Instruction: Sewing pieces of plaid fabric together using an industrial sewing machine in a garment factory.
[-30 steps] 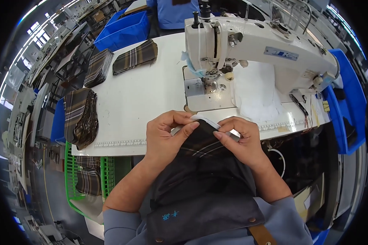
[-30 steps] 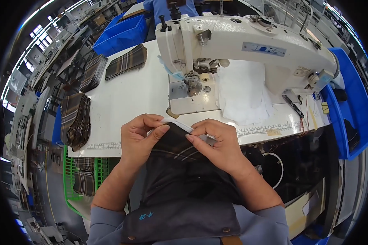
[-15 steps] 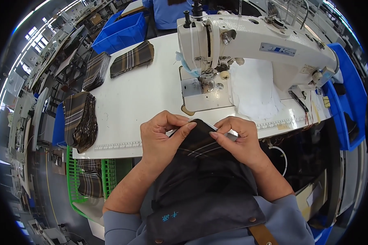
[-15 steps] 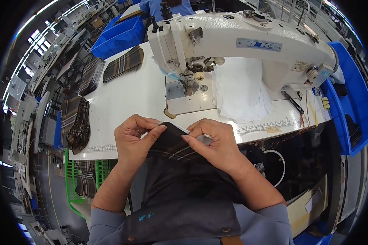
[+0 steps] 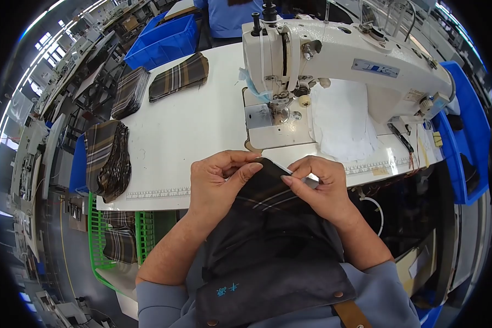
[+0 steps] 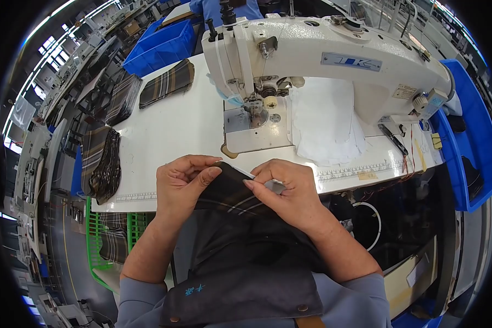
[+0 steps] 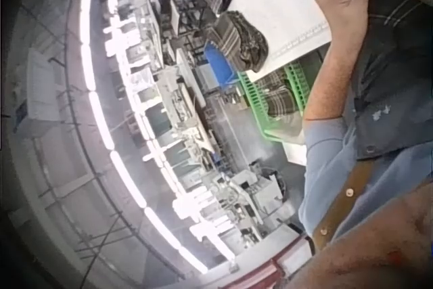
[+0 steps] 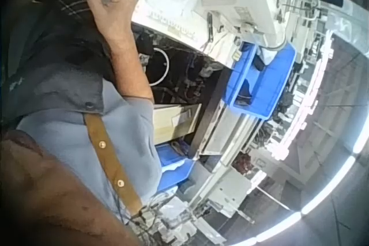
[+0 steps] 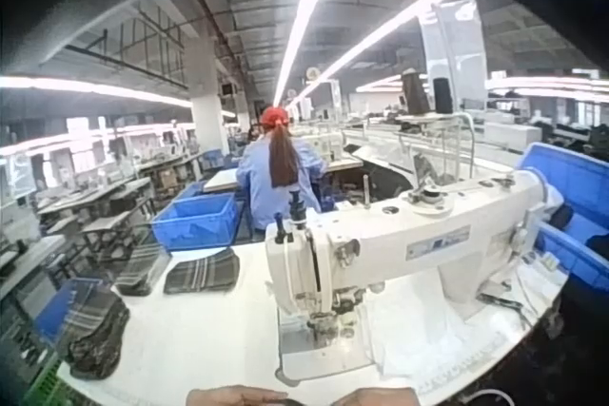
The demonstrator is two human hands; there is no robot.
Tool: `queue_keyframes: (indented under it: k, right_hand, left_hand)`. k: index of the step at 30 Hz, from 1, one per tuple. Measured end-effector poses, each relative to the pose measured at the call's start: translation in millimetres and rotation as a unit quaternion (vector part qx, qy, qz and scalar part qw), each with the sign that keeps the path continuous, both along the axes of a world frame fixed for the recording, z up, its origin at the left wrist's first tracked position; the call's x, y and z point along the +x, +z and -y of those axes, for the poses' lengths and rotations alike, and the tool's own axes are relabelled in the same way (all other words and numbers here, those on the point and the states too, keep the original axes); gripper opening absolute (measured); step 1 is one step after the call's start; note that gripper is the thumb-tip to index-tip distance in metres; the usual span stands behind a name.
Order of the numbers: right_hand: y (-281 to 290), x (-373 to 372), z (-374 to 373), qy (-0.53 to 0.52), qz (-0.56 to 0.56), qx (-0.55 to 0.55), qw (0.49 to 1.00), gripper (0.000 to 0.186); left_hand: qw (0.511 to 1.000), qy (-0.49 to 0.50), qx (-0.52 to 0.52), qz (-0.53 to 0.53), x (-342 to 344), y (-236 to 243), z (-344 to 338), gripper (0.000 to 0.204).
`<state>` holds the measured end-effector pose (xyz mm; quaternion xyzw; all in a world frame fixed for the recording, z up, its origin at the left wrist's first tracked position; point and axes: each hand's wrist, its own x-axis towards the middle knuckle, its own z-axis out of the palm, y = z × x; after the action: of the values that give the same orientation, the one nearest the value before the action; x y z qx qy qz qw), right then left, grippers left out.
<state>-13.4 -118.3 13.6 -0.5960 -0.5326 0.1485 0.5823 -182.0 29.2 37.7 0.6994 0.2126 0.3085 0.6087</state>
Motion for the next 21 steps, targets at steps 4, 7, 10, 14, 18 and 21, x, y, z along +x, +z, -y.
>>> queue_keyframes:
  k: [4,7,10,14,18,21]
  right_hand:
    - [-0.7,0.0,-0.9,0.001,-0.001,-0.002,1.0,0.012]
    - [-2.8,0.3,-1.5,0.001,-0.005,-0.008,1.0,0.012]
    - [-4.8,0.9,-2.0,0.0,-0.012,-0.013,1.0,0.012]
    - [-6.6,-1.6,-3.1,-0.009,-0.067,-0.018,0.998,0.016]
    - [-7.3,-1.9,-3.9,-0.005,-0.088,-0.022,0.996,0.016]
    - [-7.1,-1.8,-3.6,0.0,-0.1,-0.024,0.995,0.015]
  left_hand:
    - [0.999,-0.015,-0.013,-0.029,-0.4,-1.5,-3.0,0.019]
    - [0.999,-0.011,-0.019,-0.035,-0.5,-1.5,-3.0,0.018]
    - [0.999,-0.01,-0.014,-0.033,0.1,-3.2,-3.2,0.019]
    - [0.999,-0.009,0.014,-0.037,0.3,-4.6,-2.5,0.019]
    - [0.998,0.01,0.047,-0.031,2.2,-5.4,0.7,0.016]
    - [0.997,0.015,0.076,-0.03,2.6,-7.0,0.2,0.016]
